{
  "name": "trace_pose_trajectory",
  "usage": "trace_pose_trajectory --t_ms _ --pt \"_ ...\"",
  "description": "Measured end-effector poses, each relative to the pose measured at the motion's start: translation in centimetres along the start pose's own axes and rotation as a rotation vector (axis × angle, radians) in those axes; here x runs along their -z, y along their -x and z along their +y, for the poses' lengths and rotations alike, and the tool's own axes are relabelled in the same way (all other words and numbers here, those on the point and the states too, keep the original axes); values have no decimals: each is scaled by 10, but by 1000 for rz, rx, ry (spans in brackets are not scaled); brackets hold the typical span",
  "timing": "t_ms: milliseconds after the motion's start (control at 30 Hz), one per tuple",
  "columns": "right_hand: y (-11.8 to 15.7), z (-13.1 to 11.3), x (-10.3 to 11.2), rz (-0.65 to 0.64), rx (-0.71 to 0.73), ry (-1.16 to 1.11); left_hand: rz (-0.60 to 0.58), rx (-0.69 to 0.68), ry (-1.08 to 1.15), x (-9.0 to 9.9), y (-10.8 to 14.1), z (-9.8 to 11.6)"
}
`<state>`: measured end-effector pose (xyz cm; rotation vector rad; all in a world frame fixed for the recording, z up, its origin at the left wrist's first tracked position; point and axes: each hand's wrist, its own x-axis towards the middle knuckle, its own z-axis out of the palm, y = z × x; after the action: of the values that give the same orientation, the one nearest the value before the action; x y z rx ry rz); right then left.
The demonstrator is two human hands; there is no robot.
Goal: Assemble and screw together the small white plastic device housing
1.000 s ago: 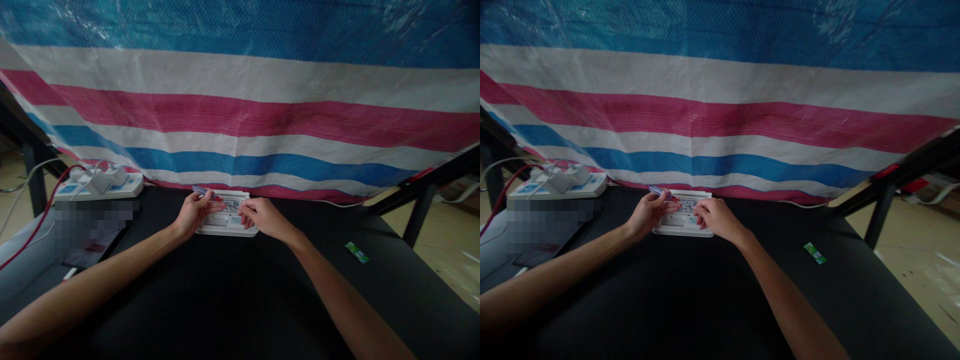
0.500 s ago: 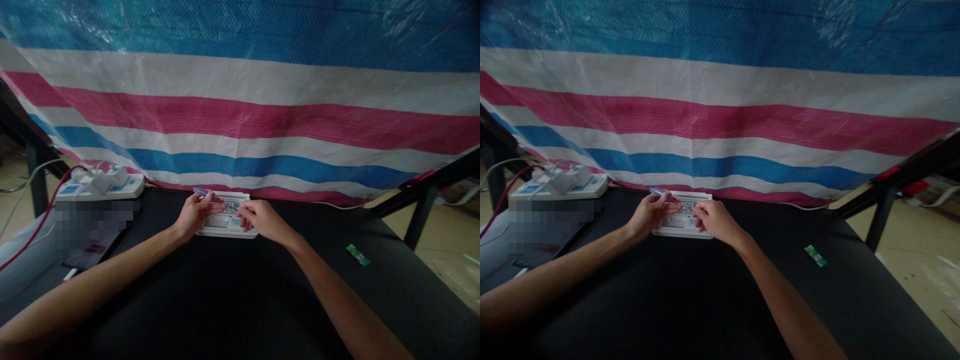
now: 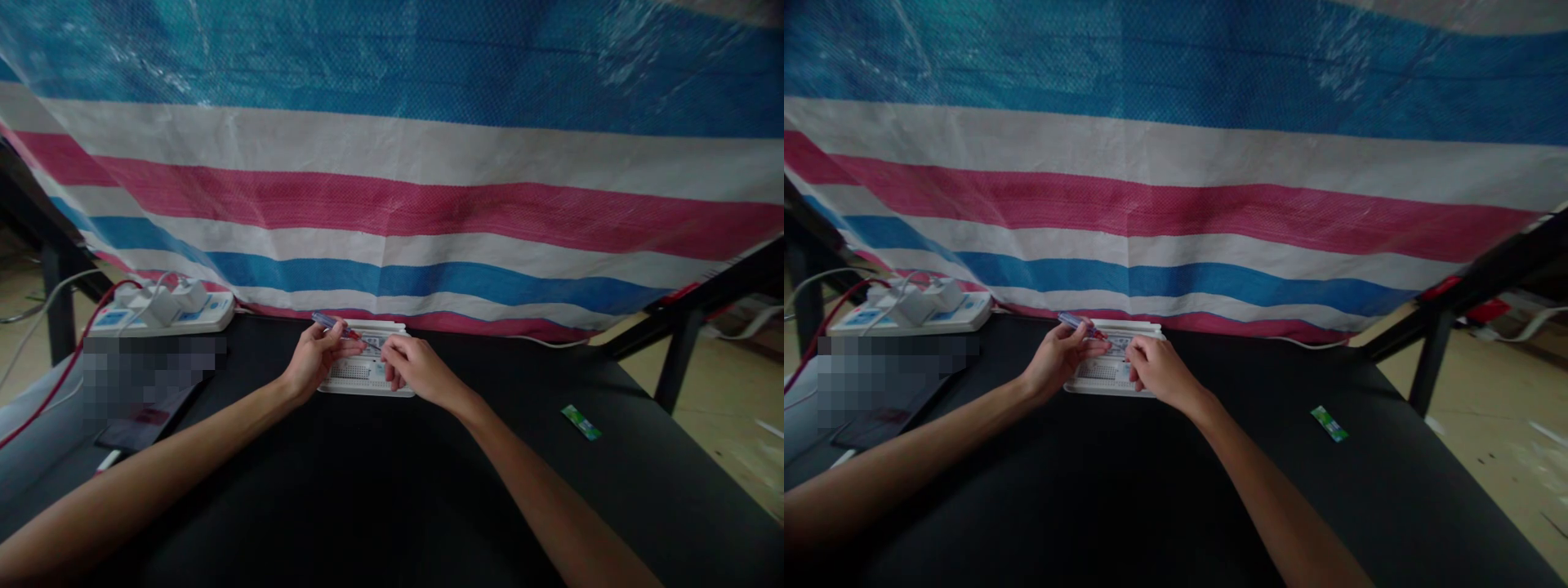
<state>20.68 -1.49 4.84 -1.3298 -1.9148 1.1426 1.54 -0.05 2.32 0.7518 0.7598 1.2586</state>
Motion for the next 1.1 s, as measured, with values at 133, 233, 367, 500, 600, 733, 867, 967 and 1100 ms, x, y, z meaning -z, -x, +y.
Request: trace_pose_trajectory --t_ms 133,233,367,500,600,733,867,967,1100 --pt "1 -2 1 -6 5 15 5 6 -29 -1 1 1" --pt "2 -3 2 -13 17 29 -6 3 -44 -1 1 1" --pt "2 -2 1 -18 12 35 -14 -4 -43 0 0 0" --pt "1 -2 1 -15 9 50 -16 0 -35 0 1 0" --pt "1 -2 1 -11 12 56 -14 2 -25 -1 1 1" --pt "2 -2 2 -11 22 54 -13 1 -23 -1 1 1" --pt "2 -2 2 -8 31 60 -16 -2 -30 -1 0 1" --pt "2 -2 4 -6 49 71 -13 3 -34 -1 0 1" --pt "1 -1 7 42 67 91 -26 26 -48 -1 0 3"
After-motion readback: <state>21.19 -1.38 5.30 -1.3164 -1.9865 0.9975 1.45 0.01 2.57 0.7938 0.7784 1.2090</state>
